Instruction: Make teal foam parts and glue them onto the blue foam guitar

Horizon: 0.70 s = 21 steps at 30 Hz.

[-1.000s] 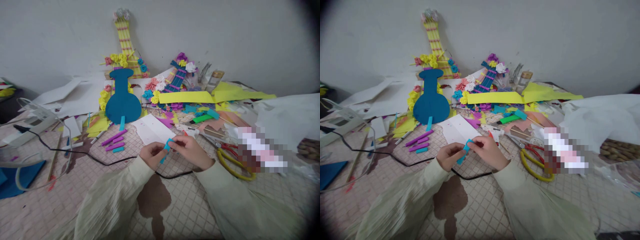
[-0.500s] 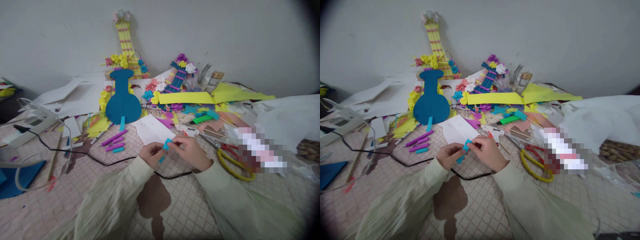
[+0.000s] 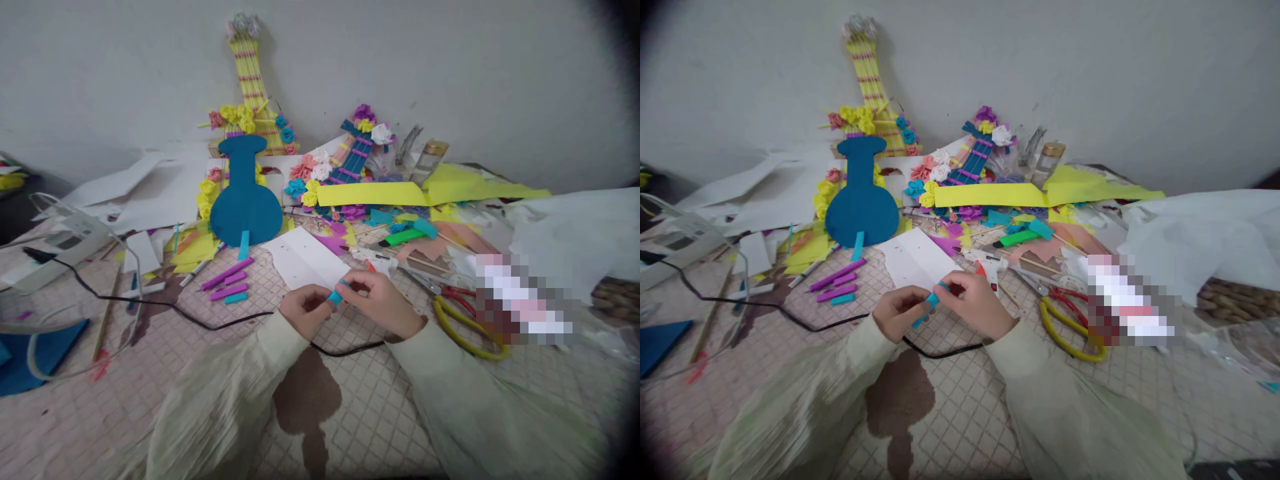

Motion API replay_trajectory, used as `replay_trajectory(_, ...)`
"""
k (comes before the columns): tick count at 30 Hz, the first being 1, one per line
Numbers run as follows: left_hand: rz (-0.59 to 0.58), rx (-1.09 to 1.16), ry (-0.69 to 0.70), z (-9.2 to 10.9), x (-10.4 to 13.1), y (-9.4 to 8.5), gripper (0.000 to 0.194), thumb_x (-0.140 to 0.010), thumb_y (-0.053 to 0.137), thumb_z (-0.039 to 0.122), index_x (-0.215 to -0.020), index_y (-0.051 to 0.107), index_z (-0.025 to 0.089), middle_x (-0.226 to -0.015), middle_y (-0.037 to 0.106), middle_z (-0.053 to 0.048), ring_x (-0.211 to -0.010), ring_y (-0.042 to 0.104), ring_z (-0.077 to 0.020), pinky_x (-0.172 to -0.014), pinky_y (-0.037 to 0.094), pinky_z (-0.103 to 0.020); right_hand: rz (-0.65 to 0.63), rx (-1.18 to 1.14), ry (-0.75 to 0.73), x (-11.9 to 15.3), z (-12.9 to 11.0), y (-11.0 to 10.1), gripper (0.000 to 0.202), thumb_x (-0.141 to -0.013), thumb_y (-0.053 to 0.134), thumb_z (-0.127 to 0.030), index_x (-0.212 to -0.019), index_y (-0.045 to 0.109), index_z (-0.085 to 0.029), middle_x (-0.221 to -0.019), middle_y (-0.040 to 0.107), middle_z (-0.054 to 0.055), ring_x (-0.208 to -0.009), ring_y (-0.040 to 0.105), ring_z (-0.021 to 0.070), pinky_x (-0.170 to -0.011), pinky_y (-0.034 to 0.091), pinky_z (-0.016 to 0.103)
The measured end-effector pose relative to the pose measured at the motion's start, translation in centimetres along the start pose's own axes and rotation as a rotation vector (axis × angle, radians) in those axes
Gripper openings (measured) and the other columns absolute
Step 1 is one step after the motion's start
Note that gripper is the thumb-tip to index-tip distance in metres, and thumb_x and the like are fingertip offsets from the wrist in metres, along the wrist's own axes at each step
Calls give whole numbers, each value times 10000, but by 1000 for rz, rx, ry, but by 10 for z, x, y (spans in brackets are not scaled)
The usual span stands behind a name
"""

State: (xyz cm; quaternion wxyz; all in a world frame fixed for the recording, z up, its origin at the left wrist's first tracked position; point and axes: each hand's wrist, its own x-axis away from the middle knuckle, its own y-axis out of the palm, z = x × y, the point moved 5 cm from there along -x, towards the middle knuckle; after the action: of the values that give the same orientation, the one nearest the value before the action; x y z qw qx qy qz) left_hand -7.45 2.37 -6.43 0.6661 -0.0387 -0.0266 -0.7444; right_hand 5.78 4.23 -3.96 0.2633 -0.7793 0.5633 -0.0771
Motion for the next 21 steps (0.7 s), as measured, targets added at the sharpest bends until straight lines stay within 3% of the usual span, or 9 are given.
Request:
replay_trajectory(10, -15, -128, 86, -8, -6, -4, 123, -595, 559, 255, -627, 608, 148, -498, 562, 10, -444, 470, -95, -438, 373, -214, -45, 4, -31, 1, -3, -1, 134, -772, 522, -219, -686, 608, -163, -669, 614, 10, -620, 528, 117, -573, 414, 237)
replay_trajectory(14, -78, -195, 91, -7, -6, -3, 133, -616, 554, 255, -662, 610, 143, -528, 571, 2, -480, 501, -110, -465, 407, -224, -56, 17, -51, 0, -2, 0, 118, -758, 525, -210, -698, 616, -165, -698, 625, 19, -645, 543, 128, -599, 433, 252)
replay_trajectory(21, -110, -178, 74, -9, -7, -3, 134, -634, 566, 265, -671, 599, 141, -540, 569, 2, -484, 498, -107, -470, 404, -221, 3, 121, -122, 0, -8, 1, 112, -759, 516, -191, -689, 600, -165, -670, 609, 15, -611, 527, 122, -586, 426, 253)
